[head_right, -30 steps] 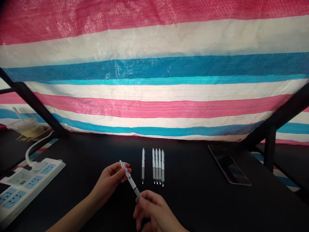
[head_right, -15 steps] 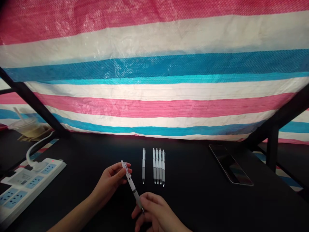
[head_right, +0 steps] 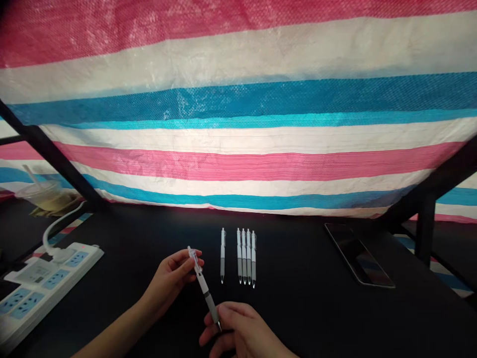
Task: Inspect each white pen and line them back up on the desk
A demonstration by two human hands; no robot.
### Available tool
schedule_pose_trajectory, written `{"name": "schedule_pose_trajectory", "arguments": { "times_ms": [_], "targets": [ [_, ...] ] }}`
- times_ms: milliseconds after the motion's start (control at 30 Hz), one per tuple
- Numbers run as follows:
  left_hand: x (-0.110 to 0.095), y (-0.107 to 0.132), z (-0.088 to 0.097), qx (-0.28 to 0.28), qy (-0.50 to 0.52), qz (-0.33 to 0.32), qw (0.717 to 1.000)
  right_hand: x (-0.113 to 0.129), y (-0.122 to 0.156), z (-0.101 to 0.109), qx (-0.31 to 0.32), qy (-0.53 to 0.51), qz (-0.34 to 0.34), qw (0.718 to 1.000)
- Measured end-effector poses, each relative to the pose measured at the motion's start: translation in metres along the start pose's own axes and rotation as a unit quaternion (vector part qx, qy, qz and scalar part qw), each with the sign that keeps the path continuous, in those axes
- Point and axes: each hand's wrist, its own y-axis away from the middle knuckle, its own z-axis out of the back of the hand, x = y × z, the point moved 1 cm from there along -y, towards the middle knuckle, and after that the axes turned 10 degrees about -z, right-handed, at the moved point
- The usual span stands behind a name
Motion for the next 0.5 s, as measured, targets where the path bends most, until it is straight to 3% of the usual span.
{"name": "schedule_pose_trajectory", "arguments": {
  "times_ms": [333, 500],
  "targets": [
    [0.0015, -0.0019, 0.0017, 0.001, 0.006, -0.005, 1.0, -0.0009, 0.0001, -0.0006, 0.001, 0.011, -0.007, 1.0],
    [-0.0019, -0.0031, 0.0022, -0.022, 0.019, -0.016, 0.999, -0.0017, -0.0011, -0.0012, -0.013, 0.023, 0.021, 0.999]
  ]
}}
